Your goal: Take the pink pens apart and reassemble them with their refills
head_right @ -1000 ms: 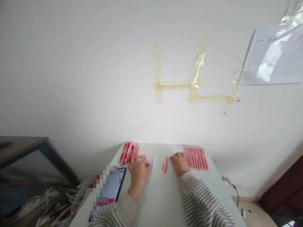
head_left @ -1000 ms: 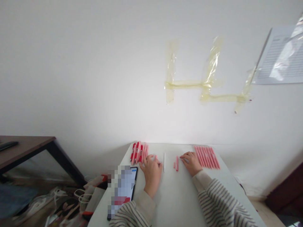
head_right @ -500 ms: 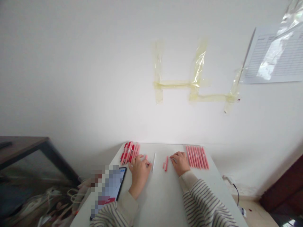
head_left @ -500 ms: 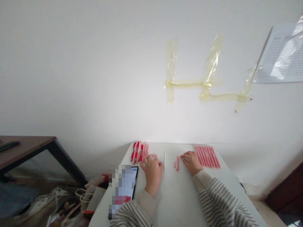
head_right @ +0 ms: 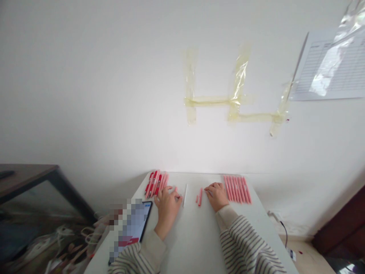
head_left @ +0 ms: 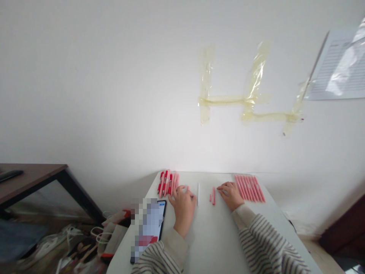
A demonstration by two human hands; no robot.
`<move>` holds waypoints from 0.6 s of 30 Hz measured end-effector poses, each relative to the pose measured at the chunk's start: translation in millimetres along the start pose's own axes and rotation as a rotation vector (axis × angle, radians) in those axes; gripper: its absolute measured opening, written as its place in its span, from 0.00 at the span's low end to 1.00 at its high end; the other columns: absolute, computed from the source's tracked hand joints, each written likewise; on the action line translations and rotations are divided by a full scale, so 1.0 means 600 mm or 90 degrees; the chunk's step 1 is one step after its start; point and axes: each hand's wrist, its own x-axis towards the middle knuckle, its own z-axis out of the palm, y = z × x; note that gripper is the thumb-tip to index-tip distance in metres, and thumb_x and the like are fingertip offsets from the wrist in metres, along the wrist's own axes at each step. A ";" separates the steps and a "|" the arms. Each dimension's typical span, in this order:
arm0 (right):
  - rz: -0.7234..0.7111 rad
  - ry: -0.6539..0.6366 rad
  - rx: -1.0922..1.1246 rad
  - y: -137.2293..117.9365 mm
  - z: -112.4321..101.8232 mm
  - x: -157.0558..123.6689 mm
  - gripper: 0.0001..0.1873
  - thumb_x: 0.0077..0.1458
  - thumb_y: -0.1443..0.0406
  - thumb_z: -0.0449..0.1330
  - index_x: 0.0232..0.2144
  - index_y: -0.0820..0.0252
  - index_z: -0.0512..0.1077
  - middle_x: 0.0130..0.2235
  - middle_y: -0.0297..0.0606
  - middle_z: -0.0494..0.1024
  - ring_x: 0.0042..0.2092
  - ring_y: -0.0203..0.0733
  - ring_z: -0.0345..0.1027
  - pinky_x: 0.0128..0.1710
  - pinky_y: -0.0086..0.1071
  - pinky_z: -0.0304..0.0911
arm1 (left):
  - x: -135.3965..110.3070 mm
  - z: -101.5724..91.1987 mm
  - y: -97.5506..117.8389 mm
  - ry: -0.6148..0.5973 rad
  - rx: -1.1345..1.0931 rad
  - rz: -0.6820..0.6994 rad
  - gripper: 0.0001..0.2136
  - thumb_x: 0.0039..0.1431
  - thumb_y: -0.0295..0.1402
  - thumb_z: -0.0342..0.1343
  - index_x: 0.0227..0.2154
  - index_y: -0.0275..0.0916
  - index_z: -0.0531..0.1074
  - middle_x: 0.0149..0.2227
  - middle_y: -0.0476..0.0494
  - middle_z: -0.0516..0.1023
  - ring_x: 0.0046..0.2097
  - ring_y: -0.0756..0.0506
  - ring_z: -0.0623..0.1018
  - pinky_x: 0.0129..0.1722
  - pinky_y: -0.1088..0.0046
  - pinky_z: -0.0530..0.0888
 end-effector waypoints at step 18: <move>0.003 -0.001 0.008 0.000 0.000 -0.001 0.12 0.59 0.65 0.57 0.38 0.53 0.82 0.40 0.43 0.79 0.48 0.50 0.67 0.53 0.43 0.62 | 0.000 0.001 -0.001 -0.015 0.009 0.003 0.05 0.54 0.34 0.58 0.31 0.45 0.79 0.52 0.44 0.71 0.58 0.37 0.64 0.60 0.45 0.54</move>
